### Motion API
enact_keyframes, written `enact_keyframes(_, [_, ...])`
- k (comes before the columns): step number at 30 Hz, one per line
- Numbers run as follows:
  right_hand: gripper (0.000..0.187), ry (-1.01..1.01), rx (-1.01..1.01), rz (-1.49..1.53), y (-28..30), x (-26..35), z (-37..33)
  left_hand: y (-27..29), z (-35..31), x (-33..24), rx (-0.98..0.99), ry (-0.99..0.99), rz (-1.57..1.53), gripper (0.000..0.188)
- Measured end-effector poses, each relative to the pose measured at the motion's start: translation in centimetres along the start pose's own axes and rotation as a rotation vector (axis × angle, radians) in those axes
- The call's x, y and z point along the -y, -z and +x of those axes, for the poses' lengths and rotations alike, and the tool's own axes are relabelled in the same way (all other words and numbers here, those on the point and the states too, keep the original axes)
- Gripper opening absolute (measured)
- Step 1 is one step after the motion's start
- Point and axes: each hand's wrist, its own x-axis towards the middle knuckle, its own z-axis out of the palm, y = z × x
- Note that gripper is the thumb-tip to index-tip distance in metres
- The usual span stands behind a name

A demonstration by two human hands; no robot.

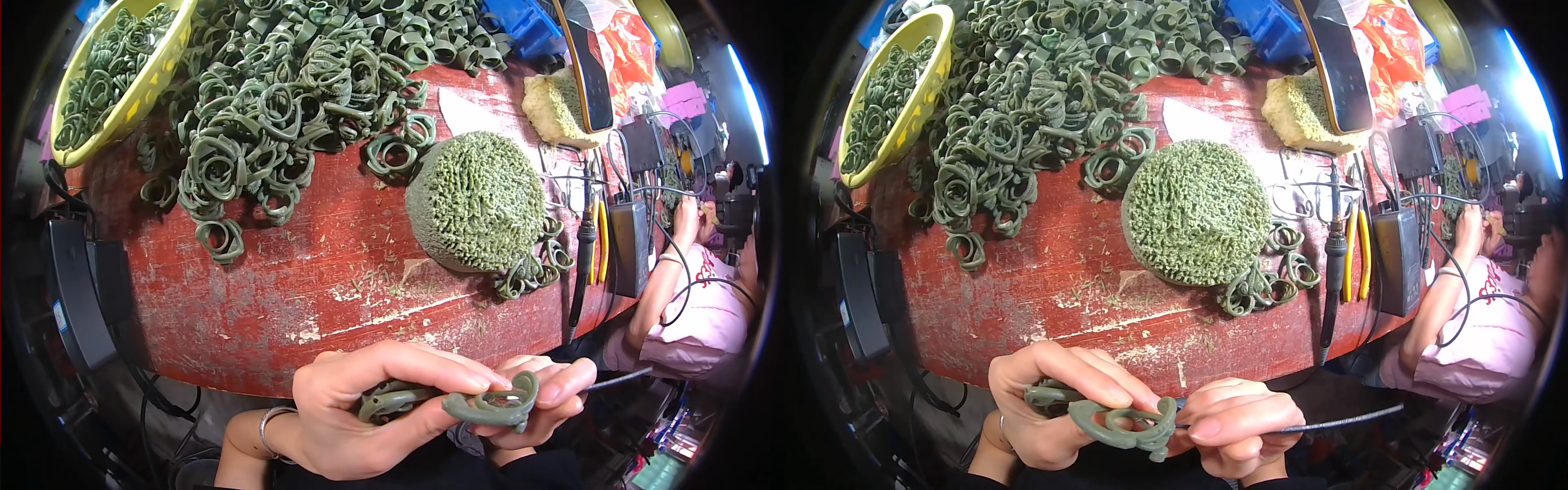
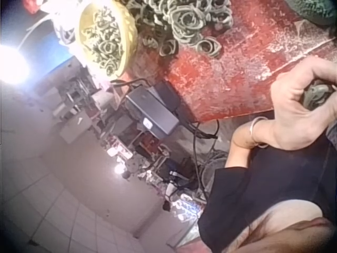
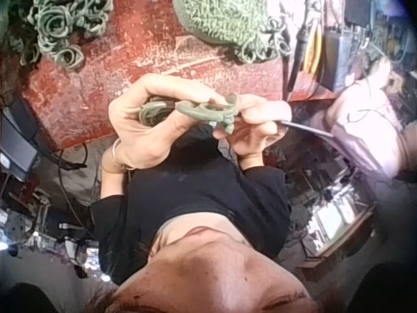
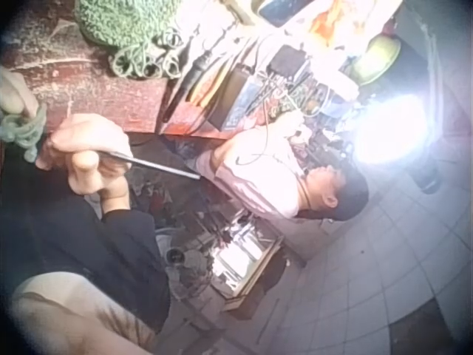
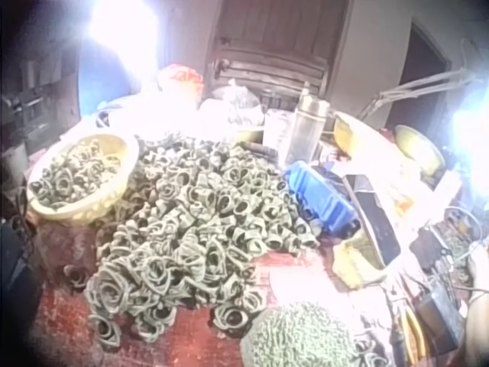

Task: Using tweezers and a heat tool to assemble green wax-like decorative loops onto a base.

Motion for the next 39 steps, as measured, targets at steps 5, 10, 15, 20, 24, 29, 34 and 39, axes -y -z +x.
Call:
enact_keyframes(5, [0.030, 0.091, 0.021, -0.340, -0.2, 0.6, 0.1, -0.5, 0.1, -0.1, -0.008, 0.032, -0.039, 0.018])
enact_keyframes(10, [0.032, -0.204, 0.038, -0.041, 0.7, 1.5, 0.3, -0.4, 0.0, 0.2, 0.009, 0.028, -0.062, 0.018])
enact_keyframes(15, [0.036, -0.347, -0.008, 0.381, 0.4, 0.3, 0.7, -0.3, 0.1, 0.3, 0.030, -0.003, -0.082, 0.019])
enact_keyframes(20, [0.036, -0.240, -0.096, 0.313, -0.1, 0.7, 0.4, -0.4, 0.1, 0.1, 0.000, 0.012, -0.056, 0.017])
enact_keyframes(24, [0.033, -0.240, -0.237, -0.168, 0.0, 2.0, 0.2, -0.4, 1.2, -0.6, 0.107, -0.019, 0.132, 0.015])
enact_keyframes(29, [0.039, -0.379, 0.004, -0.342, -0.1, 1.9, 2.7, 0.0, 1.1, -1.0, 0.122, -0.007, 0.400, 0.019])
enact_keyframes(34, [0.039, 0.215, -0.505, 0.105, -0.6, 0.9, 1.7, -1.2, 0.8, -2.3, 0.051, -0.048, 0.537, 0.016])
enact_keyframes(39, [0.024, 0.475, 0.089, -0.383, -0.5, 3.0, 1.0, -0.4, -0.4, -2.7, 0.075, -0.307, 0.541, 0.021])
